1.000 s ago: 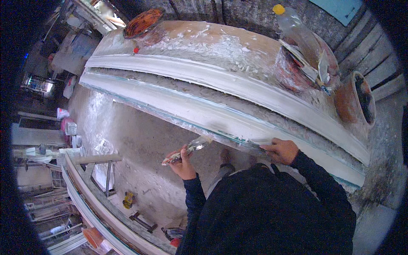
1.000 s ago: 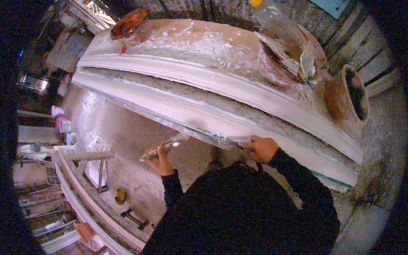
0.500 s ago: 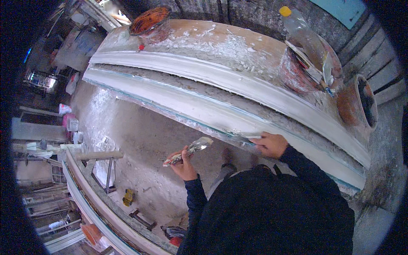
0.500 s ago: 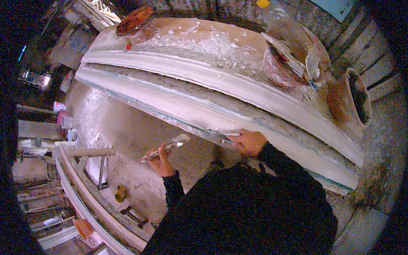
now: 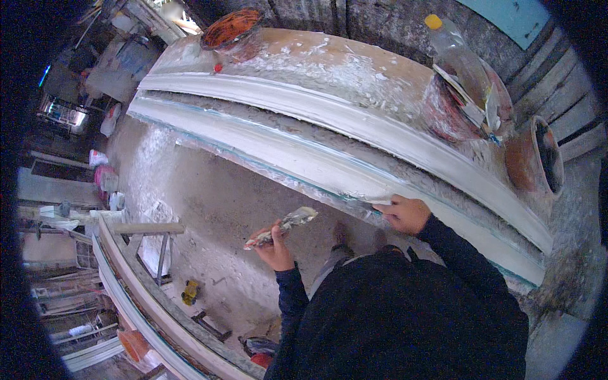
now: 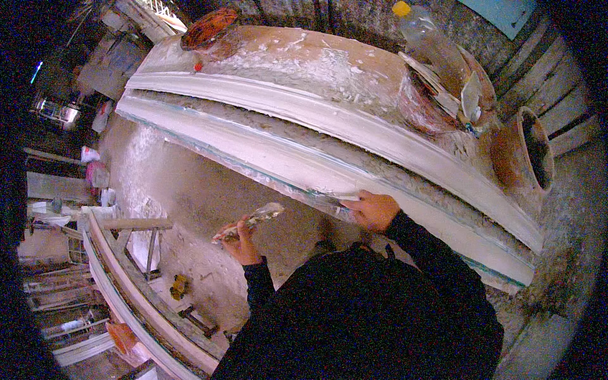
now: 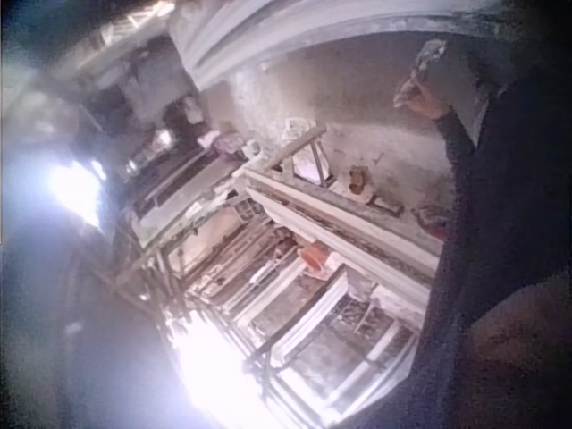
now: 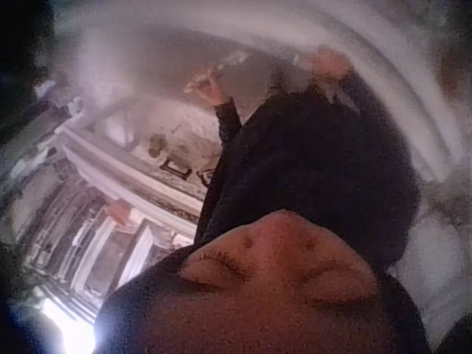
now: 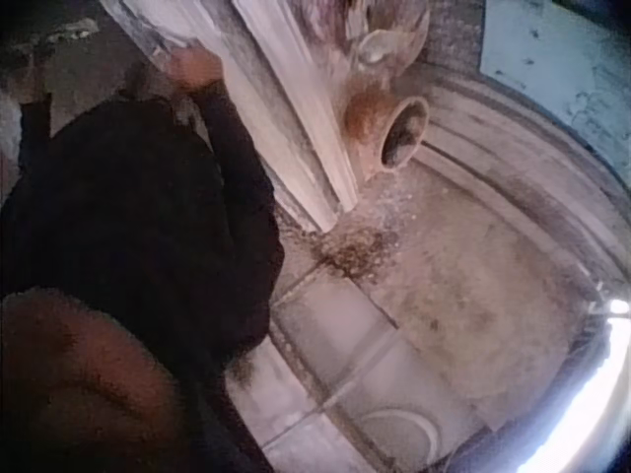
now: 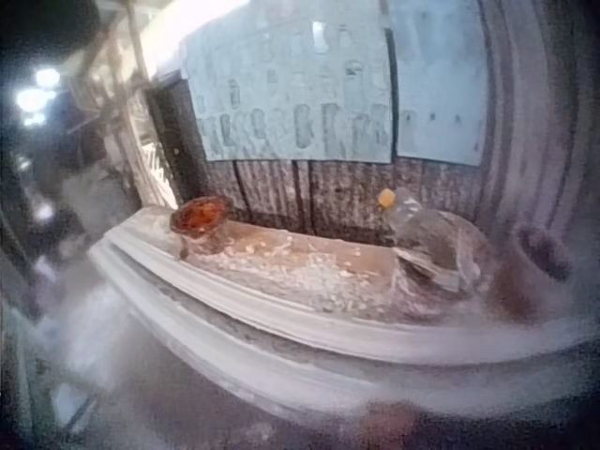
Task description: The person applies a white putty-like substance to the edge of a long white molding piece using a putty knife. They repeatedly smooth the material along the length of the molding, occasionally adding more putty from a container.
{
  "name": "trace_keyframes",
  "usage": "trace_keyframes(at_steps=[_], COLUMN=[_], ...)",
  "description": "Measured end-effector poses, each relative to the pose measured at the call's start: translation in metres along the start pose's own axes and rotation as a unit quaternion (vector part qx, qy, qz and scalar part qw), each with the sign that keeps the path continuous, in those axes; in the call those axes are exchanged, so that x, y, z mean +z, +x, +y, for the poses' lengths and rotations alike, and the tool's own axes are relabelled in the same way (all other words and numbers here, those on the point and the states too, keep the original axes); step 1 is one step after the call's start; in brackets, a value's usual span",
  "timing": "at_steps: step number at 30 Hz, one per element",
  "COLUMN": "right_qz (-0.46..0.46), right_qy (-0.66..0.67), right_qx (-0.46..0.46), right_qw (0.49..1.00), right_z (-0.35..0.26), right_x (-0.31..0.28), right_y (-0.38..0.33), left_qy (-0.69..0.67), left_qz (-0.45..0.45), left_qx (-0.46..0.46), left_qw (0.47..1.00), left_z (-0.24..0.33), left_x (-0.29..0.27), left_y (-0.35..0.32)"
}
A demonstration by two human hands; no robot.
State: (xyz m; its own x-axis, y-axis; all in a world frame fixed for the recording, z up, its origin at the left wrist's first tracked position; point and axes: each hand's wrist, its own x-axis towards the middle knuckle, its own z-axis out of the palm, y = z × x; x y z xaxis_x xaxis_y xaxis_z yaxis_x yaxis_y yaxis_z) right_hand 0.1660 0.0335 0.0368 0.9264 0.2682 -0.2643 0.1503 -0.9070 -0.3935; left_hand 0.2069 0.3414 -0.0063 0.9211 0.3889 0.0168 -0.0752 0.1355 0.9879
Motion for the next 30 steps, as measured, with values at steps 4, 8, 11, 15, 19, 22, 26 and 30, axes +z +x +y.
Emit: trace_keyframes(at_steps=[4,8,11,15,19,22,26,30], right_qz=[-0.011,0.035,0.047,-0.005,-0.015,0.016,0.044,-0.001], right_qy=[0.013,0.033,0.036,0.023,0.037,0.057,0.037,0.020], right_qx=[0.012,-0.002,-0.003,0.017,0.024,0.005,0.000,0.014], right_qw=[1.000,0.999,0.998,1.000,0.999,0.998,0.998,1.000], right_z=[0.013,0.005,-0.008,-0.010,0.002,-0.004,-0.028,-0.023], right_x=[-0.002,0.009,0.008,-0.007,-0.006,0.001,-0.003,-0.005], right_y=[-0.028,-0.008,0.020,0.013,-0.018,-0.003,0.043,0.036], left_qy=[-0.006,0.003,0.009,0.002,-0.014,0.021,-0.002,-0.005], left_qz=[0.023,0.021,0.010,0.011,0.030,-0.003,-0.008,-0.002], left_qx=[-0.026,-0.027,-0.025,-0.015,0.004,-0.017,-0.016,0.004], left_qw=[0.999,0.999,1.000,1.000,0.999,1.000,1.000,1.000], left_z=[0.005,0.000,-0.002,0.007,0.007,-0.003,-0.007,-0.003], left_x=[-0.004,-0.010,-0.010,-0.007,-0.009,-0.021,-0.016,-0.013], left_y=[0.001,0.000,0.000,0.003,0.005,0.008,0.008,0.010])
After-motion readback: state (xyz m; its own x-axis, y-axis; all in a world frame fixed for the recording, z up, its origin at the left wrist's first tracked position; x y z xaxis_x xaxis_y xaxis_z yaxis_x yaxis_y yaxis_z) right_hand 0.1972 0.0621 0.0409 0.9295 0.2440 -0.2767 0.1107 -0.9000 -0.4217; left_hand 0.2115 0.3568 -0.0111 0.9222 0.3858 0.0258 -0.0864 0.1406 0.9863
